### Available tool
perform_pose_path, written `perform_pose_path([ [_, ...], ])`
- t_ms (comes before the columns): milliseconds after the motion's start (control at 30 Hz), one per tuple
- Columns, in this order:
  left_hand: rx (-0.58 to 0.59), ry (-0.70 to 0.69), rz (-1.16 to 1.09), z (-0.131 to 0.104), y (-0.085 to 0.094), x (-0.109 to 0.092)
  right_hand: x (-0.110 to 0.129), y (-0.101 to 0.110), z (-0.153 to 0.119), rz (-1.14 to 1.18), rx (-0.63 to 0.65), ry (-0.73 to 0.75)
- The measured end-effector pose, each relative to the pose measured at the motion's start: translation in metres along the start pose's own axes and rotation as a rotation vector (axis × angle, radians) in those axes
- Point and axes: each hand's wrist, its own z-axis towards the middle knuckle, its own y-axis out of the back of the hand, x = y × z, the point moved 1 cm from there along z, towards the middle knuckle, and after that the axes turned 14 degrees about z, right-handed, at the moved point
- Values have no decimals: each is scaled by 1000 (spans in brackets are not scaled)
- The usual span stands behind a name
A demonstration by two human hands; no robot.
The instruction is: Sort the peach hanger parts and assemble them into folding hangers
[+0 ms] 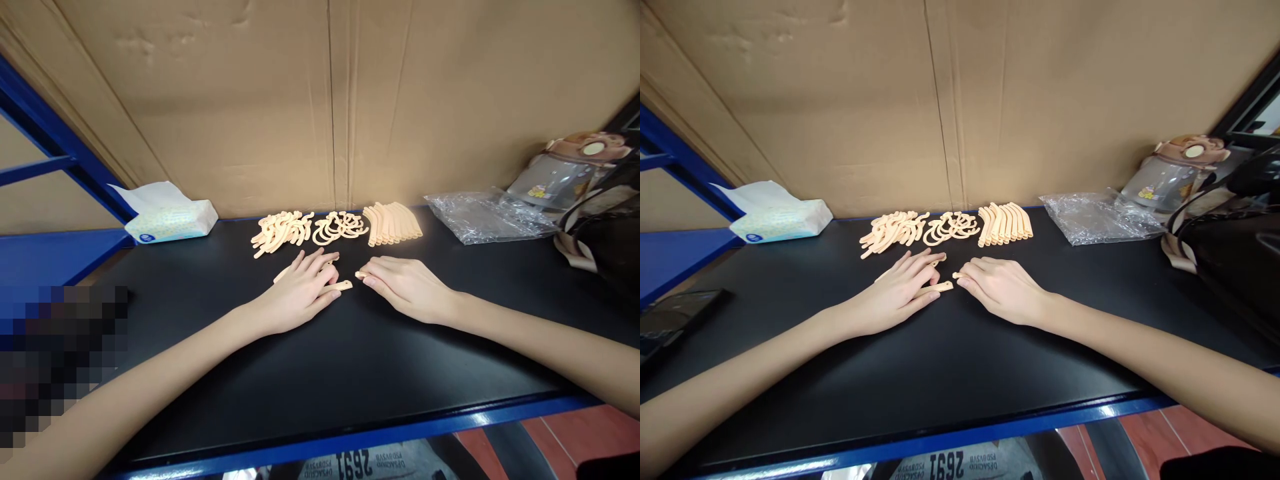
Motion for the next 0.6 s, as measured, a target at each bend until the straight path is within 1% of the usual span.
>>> perform_pose_path([
  [67, 0, 10, -26, -1, 1, -1, 1, 0, 0, 13, 34, -24],
  [200, -81, 30, -104, -1, 5, -7, 3, 0, 1, 66, 103, -119],
  [367, -127, 33, -117, -1, 4, -14, 1, 1, 4, 183, 123, -149],
  [600, -159, 8, -102, -2, 3, -16, 4, 3, 4, 298, 131, -181],
])
